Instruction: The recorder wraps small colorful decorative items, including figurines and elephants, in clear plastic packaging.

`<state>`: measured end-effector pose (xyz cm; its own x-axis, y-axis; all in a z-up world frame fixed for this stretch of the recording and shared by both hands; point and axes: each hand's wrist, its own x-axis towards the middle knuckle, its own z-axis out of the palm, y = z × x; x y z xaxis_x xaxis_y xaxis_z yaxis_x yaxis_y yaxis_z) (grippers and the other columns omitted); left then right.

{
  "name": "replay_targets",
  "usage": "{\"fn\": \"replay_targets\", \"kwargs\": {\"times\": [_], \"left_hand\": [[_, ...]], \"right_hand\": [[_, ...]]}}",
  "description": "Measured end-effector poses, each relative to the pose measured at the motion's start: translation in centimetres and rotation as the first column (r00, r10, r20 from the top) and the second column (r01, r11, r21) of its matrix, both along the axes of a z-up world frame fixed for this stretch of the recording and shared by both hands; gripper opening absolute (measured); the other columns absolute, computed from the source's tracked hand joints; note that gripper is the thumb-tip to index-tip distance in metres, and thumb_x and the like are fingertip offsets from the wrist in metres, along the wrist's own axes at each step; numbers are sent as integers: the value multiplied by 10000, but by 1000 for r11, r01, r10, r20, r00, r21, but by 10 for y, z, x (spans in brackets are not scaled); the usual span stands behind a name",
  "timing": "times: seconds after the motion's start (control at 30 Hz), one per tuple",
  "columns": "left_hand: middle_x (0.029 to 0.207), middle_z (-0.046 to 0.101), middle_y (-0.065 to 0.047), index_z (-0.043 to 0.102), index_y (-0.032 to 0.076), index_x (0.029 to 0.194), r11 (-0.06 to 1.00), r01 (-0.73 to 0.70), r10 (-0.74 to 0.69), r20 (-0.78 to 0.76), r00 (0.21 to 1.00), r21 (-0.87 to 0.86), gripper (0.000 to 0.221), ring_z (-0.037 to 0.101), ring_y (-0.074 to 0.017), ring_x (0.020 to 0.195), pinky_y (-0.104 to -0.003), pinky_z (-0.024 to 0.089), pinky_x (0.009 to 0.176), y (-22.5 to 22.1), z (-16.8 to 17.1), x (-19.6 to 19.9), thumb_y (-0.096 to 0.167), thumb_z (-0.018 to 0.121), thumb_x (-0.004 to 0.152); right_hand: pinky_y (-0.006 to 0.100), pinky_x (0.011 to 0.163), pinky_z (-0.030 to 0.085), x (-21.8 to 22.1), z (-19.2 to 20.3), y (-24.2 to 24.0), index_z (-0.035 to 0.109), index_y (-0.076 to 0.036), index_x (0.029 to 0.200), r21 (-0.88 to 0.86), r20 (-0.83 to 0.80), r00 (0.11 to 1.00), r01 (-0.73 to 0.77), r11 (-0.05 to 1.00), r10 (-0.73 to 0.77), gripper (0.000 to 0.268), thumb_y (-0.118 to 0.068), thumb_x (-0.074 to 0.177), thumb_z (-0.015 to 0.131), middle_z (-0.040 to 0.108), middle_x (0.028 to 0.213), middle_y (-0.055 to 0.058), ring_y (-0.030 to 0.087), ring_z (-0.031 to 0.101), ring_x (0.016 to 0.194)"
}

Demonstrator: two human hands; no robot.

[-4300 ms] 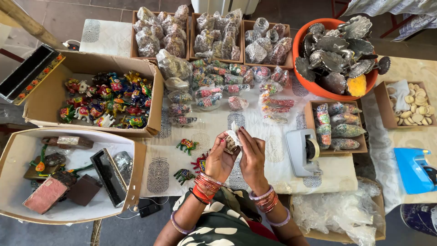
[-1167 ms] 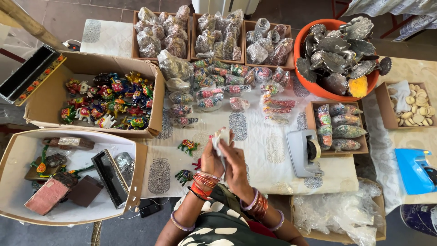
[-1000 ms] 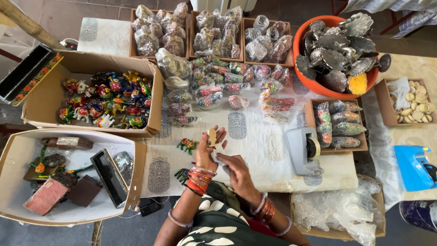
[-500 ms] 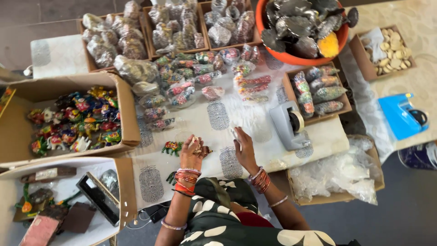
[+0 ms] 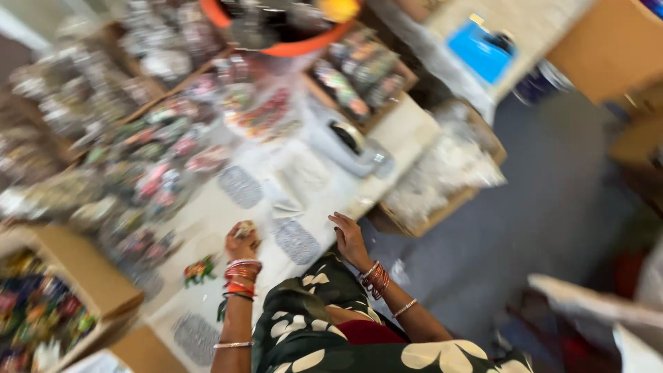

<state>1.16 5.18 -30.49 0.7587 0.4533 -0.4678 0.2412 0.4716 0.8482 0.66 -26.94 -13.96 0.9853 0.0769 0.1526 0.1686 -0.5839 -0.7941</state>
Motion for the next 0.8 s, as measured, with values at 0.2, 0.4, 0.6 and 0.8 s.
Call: {"fn": "replay_targets", "kwargs": {"times": [0.2, 0.4, 0.6, 0.8], "left_hand": [[1152, 720, -146, 601, -16, 1228, 942, 80, -90, 14, 996, 325, 424, 708, -202, 999, -317, 604, 889, 7, 4, 16, -135, 727, 840], [1106, 725, -190, 612, 11, 1231, 591, 334, -239, -236, 942, 734, 393, 711, -314, 979, -412, 566, 891, -2, 106, 11, -44, 755, 869], [1163, 661, -225, 576, 34, 1265, 328, 502, -257, -436, 862, 800, 421, 673, -426, 1008, -507, 526, 874, 6, 158, -13, 55, 752, 882], [1239, 583, -245, 589, 11, 1288, 296, 473, -296, -392, 871, 830, 444, 637, -426, 1075, -516, 529, 918, 14, 153, -49, 8, 726, 866]], "right_hand": [[336, 859, 573, -50, -72, -95, 697, -83, 1241, 39, -238, 886, 418, 908, -397, 301, 3, 985, 563, 747, 1094, 121, 222, 717, 970], [270, 721, 507, -72, -111, -171, 747, -56, 1204, 28, -344, 690, 686, 727, -637, 251, -42, 1040, 558, 697, 903, 64, 113, 585, 789], [263, 754, 501, -41, -121, -230, 708, -54, 1255, 149, -277, 737, 667, 730, -617, 366, 33, 948, 529, 730, 1050, 57, 106, 606, 841], [348, 923, 557, -34, -176, -255, 633, -49, 1346, 32, -302, 809, 538, 842, -505, 435, -19, 913, 622, 707, 1243, 144, 251, 720, 990]]}}
